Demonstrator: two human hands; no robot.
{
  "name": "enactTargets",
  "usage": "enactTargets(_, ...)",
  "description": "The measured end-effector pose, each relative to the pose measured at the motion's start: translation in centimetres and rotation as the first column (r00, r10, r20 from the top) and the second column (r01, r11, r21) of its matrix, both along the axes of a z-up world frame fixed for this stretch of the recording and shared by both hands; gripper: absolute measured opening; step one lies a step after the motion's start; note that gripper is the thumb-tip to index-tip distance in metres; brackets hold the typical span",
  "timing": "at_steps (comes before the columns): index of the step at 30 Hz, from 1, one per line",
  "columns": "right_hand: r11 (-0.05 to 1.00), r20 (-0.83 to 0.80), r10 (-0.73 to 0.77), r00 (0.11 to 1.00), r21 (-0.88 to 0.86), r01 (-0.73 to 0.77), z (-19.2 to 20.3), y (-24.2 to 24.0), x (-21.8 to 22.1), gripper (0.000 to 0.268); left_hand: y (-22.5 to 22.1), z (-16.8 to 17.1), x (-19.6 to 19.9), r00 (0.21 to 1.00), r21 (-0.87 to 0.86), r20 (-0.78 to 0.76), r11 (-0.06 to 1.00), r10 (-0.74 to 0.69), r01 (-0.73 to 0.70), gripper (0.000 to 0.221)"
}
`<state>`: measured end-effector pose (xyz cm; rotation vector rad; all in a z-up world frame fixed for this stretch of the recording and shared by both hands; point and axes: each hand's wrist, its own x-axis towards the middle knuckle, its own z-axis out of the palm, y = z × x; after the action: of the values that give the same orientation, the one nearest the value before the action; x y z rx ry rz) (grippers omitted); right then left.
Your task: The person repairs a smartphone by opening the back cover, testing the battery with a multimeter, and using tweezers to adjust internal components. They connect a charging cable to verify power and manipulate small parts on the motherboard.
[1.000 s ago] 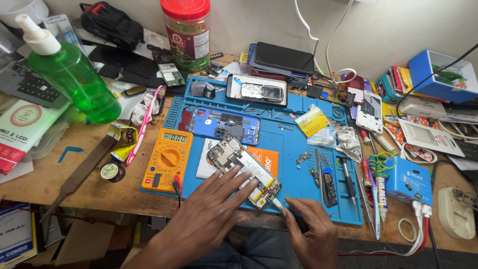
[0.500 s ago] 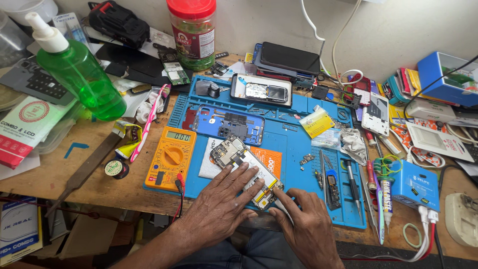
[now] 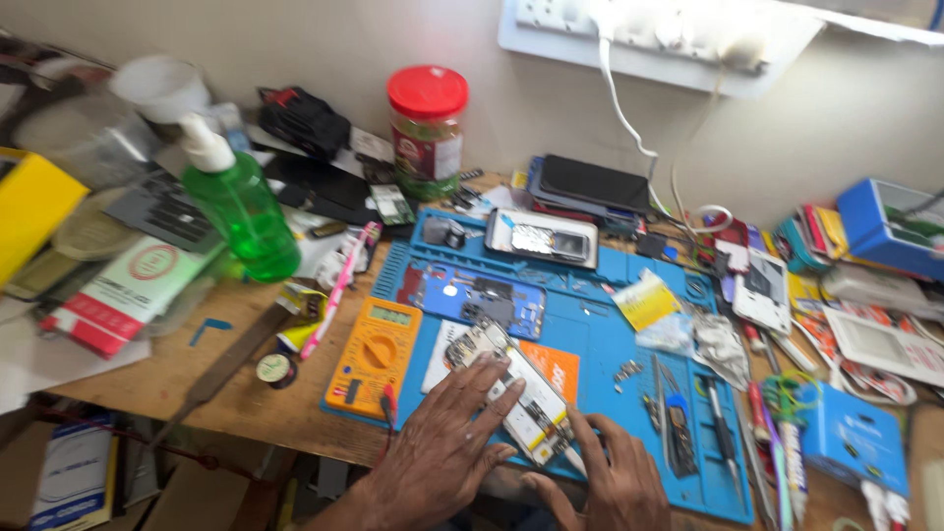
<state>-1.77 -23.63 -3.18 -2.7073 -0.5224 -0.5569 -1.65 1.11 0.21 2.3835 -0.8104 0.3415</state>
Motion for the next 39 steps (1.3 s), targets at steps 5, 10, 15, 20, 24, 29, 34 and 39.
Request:
enactTargets(5,0.997,-0.083,0.073,0.994,-0.010,-0.074,-1.7,-0.8,1.9,0.089,1.2,0.0,-0.6,0.972,-0.029,-0.182,0.987,0.149,-0.157,0.077)
enactTargets(10,0.994,-0.144,0.088,0.986,-0.046,-0.095,-2.1,-1.5,2.9,0.089,1.2,-1.1,-0.5,0.946,-0.019,-0.267,0.981,0.181,-0.193,0.079)
enactTargets(15,0.996,-0.276,0.085,0.957,0.023,-0.082,-1.5,-1.3,3.4,0.086,1.3,-1.9,0.1,0.960,0.022,-0.198,0.980,0.200,-0.199,0.080)
enactTargets(20,0.980,-0.149,0.200,0.968,0.036,-0.196,0.5,-1.2,3.9,0.088,1.8,-1.8,-0.3,0.943,0.080,-0.257,0.977,0.212,-0.198,0.080)
enactTargets(24,0.961,-0.159,0.269,0.950,0.106,-0.254,2.8,-0.8,3.7,0.081,2.0,-1.2,-1.1,0.965,0.037,-0.144,0.976,0.219,-0.216,0.082)
enactTargets(29,0.959,-0.198,0.254,0.947,0.181,-0.220,4.4,0.1,2.0,0.078,1.4,-0.8,-0.8,0.969,0.065,-0.035,0.968,0.245,-0.242,0.086)
enactTargets(34,0.960,-0.193,0.046,0.980,0.281,0.011,4.5,-2.7,-1.1,0.056,0.7,-0.6,-0.4,0.986,0.118,0.058,0.980,0.155,-0.161,0.076)
enactTargets(39,0.858,-0.268,-0.224,0.937,0.402,0.320,-0.5,-5.6,-7.0,0.019,0.3,-0.5,1.6,0.999,0.164,0.031,0.986,0.029,-0.034,0.073)
